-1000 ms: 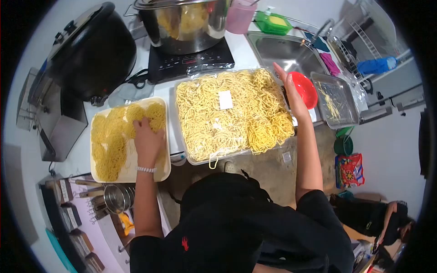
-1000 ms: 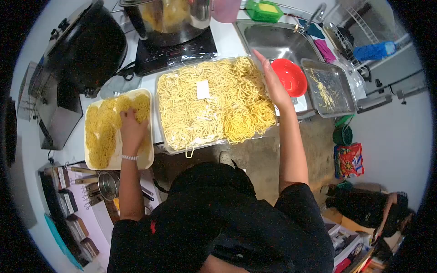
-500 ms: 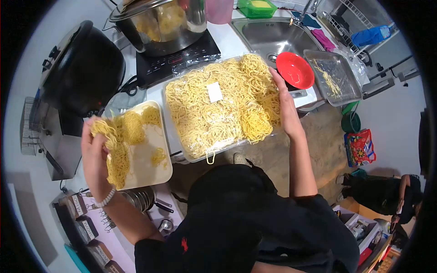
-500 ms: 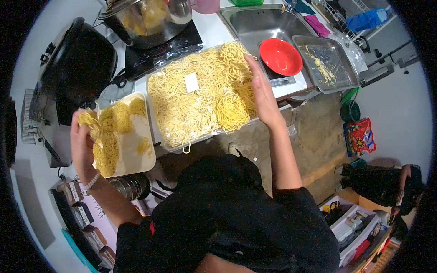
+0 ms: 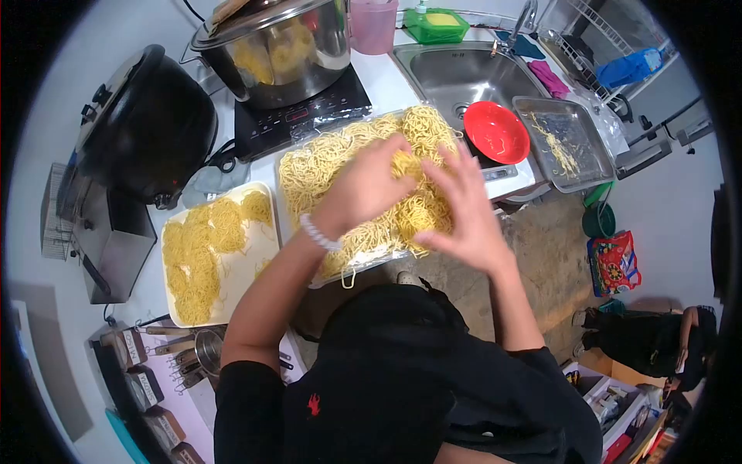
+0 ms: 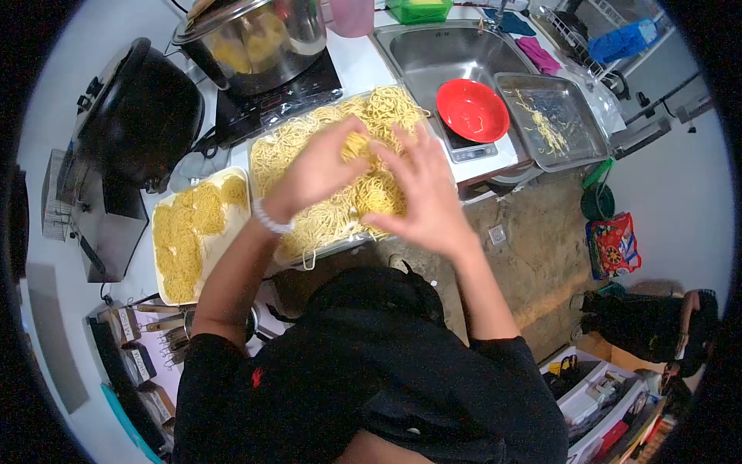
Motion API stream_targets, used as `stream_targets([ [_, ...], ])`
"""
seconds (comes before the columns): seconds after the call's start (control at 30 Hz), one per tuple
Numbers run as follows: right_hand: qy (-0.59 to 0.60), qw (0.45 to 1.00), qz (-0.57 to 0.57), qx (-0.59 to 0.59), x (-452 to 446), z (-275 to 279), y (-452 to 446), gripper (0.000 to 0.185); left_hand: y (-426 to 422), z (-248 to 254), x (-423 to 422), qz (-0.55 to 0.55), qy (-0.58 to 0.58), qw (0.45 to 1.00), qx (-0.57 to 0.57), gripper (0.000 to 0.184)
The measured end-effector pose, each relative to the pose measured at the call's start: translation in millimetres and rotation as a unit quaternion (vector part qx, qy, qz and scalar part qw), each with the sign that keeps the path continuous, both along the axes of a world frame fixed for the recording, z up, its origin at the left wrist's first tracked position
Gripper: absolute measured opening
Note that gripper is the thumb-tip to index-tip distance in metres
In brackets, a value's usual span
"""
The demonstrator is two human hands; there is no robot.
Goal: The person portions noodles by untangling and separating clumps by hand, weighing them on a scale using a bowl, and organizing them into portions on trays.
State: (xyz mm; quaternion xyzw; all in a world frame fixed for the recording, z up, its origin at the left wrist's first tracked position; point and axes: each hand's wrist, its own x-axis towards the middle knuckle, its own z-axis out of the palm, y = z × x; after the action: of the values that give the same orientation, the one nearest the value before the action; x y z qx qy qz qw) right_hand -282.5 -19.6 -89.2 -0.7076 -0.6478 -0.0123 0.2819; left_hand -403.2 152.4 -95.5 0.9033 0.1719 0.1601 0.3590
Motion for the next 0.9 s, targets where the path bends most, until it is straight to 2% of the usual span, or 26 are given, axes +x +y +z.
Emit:
stream_targets([
  [0.03, -0.007, 1.0, 0.028, -0.005, -10.1, -2.1, 0.1, 0.081, -4.5, -12.1, 9.1, -0.001, -0.005, 0.997, 0.076, 0.035],
  [0.13, -0.056, 0.998, -0.017, -0.022, -16.7, -19.1, 6.0, 0.079, -14.5, -15.6, 22.1, -0.053, 0.061, 0.987, 0.138, 0.038],
  [0.23, -0.044, 0.995, -0.08, -0.033, -15.4, -28.2, 10.4, 0.073, -2.1, -15.9, 27.9, -0.078, 0.113, 0.991, 0.009, 0.048],
  [0.33, -0.054, 0.993, -0.094, -0.049, -18.7, -33.4, 12.6, 0.073, -8.9, -15.0, 21.4, -0.073, 0.11, 0.99, 0.058, 0.05],
  [0.37, -0.058, 0.993, -0.088, -0.051, -20.5, -31.3, 11.6, 0.072, -11.2, 1.4, 10.7, -0.066, 0.11, 0.989, 0.074, 0.051],
  [0.4, -0.061, 0.993, -0.082, -0.052, -21.6, -27.2, 9.9, 0.071, -29.6, 14.5, -8.0, 0.026, 0.072, 0.992, 0.099, 0.044],
  [0.5, -0.063, 0.994, -0.072, -0.048, -21.3, -12.6, 11.8, 0.07, -0.4, 27.0, -54.4, 0.059, -0.094, 0.99, 0.084, 0.041],
  [0.53, -0.073, 0.994, -0.066, -0.048, -22.3, -6.4, 14.2, 0.068, 19.4, 26.4, -76.1, 0.064, -0.177, 0.981, 0.044, 0.036],
  [0.6, -0.102, 0.993, -0.033, -0.049, -26.0, 5.4, 26.0, 0.067, 60.7, 8.8, -121.9, 0.192, -0.113, 0.971, 0.083, 0.031],
  [0.67, -0.148, 0.987, -0.013, -0.055, -26.1, 5.8, 36.4, 0.064, 92.0, -26.7, -175.1, 0.281, -0.053, 0.953, 0.097, 0.035],
  [0.73, -0.147, 0.986, 0.001, -0.082, -22.3, -13.4, 44.7, 0.064, 112.6, -69.7, -206.9, 0.278, 0.02, 0.952, 0.126, 0.04],
  [0.8, -0.167, 0.982, 0.007, -0.083, -23.9, -25.0, 49.7, 0.067, 111.7, -75.3, -213.1, 0.276, 0.074, 0.947, 0.147, 0.046],
  [0.9, -0.123, 0.988, 0.01, -0.095, -23.2, -24.6, 50.1, 0.068, 83.5, -59.7, -195.0, 0.276, 0.146, 0.936, 0.164, 0.052],
])
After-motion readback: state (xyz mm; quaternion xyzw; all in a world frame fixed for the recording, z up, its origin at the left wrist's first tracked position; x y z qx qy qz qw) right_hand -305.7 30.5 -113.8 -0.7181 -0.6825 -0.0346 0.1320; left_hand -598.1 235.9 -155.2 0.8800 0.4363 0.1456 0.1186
